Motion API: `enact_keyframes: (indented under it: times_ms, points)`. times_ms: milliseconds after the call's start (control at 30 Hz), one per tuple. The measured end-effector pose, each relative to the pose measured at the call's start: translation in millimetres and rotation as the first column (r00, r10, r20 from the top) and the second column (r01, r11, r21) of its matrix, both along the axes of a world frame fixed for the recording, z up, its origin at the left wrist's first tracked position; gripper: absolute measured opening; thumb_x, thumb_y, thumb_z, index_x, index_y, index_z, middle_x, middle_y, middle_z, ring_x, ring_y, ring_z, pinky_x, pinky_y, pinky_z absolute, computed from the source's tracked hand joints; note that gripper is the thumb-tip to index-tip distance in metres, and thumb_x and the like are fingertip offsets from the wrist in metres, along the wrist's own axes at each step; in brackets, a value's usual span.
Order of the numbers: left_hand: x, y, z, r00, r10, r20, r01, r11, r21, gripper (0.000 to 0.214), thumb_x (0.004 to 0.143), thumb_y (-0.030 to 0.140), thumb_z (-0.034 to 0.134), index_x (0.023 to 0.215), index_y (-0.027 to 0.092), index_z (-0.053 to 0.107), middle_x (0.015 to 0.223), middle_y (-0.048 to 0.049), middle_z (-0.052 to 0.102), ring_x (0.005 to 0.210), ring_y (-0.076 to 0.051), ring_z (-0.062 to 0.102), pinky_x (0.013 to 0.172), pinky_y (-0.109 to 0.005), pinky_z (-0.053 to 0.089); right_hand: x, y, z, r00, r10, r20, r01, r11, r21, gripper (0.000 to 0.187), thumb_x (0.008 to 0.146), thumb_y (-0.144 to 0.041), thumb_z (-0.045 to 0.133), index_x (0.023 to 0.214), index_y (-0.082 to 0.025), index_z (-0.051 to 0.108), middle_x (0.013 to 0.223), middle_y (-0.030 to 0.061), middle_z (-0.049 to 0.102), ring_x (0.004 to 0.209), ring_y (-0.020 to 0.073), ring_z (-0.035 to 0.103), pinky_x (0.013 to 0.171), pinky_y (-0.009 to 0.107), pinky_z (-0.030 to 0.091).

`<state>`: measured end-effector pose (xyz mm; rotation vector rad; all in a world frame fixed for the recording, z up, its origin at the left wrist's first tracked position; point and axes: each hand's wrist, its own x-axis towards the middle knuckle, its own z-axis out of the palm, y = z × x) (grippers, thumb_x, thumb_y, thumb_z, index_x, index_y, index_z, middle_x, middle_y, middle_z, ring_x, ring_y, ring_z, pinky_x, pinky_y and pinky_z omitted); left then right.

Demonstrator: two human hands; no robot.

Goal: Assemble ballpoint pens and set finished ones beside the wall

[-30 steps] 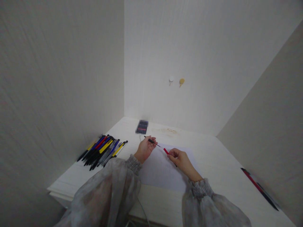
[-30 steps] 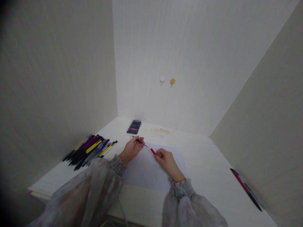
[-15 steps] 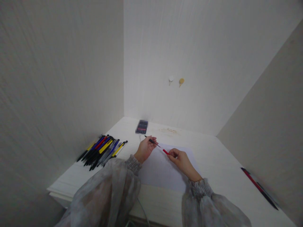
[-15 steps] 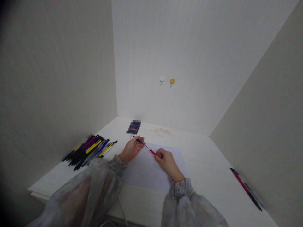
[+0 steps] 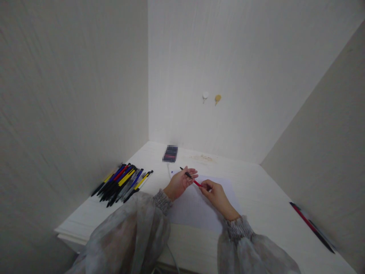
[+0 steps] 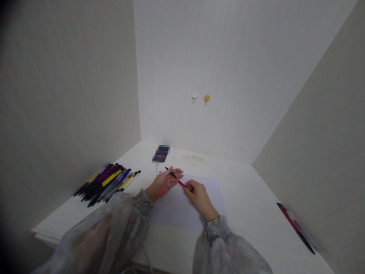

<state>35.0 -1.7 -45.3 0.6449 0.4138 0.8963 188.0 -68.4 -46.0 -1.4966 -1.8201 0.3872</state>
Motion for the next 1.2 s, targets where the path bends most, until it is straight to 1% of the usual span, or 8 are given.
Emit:
enact_keyframes:
  times_ms: [133,267,500,667,900,1033,1133,1200]
  points:
    - [0.4,-2.7,-1.1,0.990,0.055,-0.129,-0.045,0.996,0.079,0.036,0.077,0.043,0.045,0.093,0.013,0.057,0.109,-0.0114,0.053,0.070,-0.009,0.055,0.055,-0.018,0.044,-5.3,-0.9,0.6,1.000,-0.003,-0.005,0.003,1.000,0.026,0.015,0.074,-0.027,0.047,0.075,-0.016,0.058,0.062,0.0010,0.056,0.057,0.0126,0.049,0.054,0.023,0.038]
    - [1.6,-6.0,-1.0,0.983,-0.001,-0.186,0.021,0.994,0.107,0.042,0.077,0.048,0.042,0.099,0.016,0.057,0.105,-0.0107,0.054,0.070,-0.009,0.054,0.056,-0.018,0.042,-7.6,-0.4,-0.3,0.999,-0.034,0.001,0.034,0.998,0.051,0.016,0.074,-0.028,0.046,0.074,-0.016,0.057,0.061,0.0010,0.055,0.056,0.0124,0.049,0.053,0.023,0.038]
    - [2.0,-7.1,-0.5,0.988,-0.067,-0.140,0.078,0.994,0.074,0.042,0.077,0.049,0.041,0.101,0.017,0.055,0.100,-0.0101,0.056,0.072,-0.010,0.055,0.060,-0.020,0.041,-4.3,1.6,-3.7,0.997,-0.065,0.029,0.062,0.994,0.090,0.017,0.076,-0.029,0.045,0.075,-0.017,0.056,0.065,0.0021,0.057,0.058,0.0134,0.050,0.055,0.024,0.039]
    - [1.4,-6.5,-1.9,0.991,-0.100,-0.087,0.106,0.992,0.064,0.041,0.077,0.048,0.042,0.101,0.017,0.054,0.099,-0.0097,0.056,0.074,-0.011,0.055,0.063,-0.022,0.041,-5.2,0.1,-1.9,0.998,-0.067,0.016,0.065,0.992,0.108,0.019,0.078,-0.030,0.043,0.079,-0.017,0.057,0.070,0.0040,0.059,0.060,0.0148,0.052,0.057,0.025,0.040]
    - [1.5,-6.1,-5.4,0.987,-0.146,-0.073,0.152,0.985,0.083,0.041,0.077,0.046,0.044,0.104,0.016,0.053,0.096,-0.0095,0.058,0.071,-0.010,0.055,0.059,-0.020,0.040,-6.2,-1.8,1.3,0.999,-0.038,-0.001,0.038,0.992,0.118,0.021,0.080,-0.029,0.041,0.082,-0.017,0.058,0.076,0.0050,0.061,0.067,0.0157,0.055,0.062,0.026,0.041]
    - [1.9,-7.7,-5.2,0.981,-0.185,-0.051,0.189,0.979,0.078,0.039,0.079,0.042,0.043,0.102,0.013,0.053,0.093,-0.0104,0.059,0.066,-0.009,0.055,0.058,-0.020,0.040,-1.8,1.2,-3.1,0.998,-0.019,-0.057,0.021,0.999,0.044,0.023,0.080,-0.030,0.039,0.077,-0.017,0.057,0.068,0.0025,0.061,0.061,0.0137,0.054,0.059,0.024,0.040]
    - [3.0,-9.6,-4.5,0.981,-0.194,-0.019,0.195,0.979,0.062,0.036,0.080,0.038,0.042,0.099,0.009,0.054,0.086,-0.0107,0.061,0.067,-0.010,0.056,0.064,-0.021,0.042,-0.5,2.6,-5.7,0.995,-0.022,-0.102,0.021,1.000,-0.008,0.029,0.081,-0.034,0.036,0.069,-0.017,0.056,0.055,-0.0003,0.055,0.051,0.0116,0.051,0.053,0.023,0.039]
    - [3.6,-9.3,-4.4,0.985,-0.171,0.004,0.171,0.984,0.055,0.035,0.081,0.036,0.043,0.096,0.007,0.054,0.081,-0.0108,0.061,0.068,-0.010,0.057,0.067,-0.021,0.043,-1.2,2.6,-5.8,0.992,-0.021,-0.125,0.019,1.000,-0.017,0.031,0.082,-0.036,0.035,0.071,-0.017,0.056,0.054,-0.0009,0.054,0.049,0.0113,0.049,0.051,0.023,0.039]
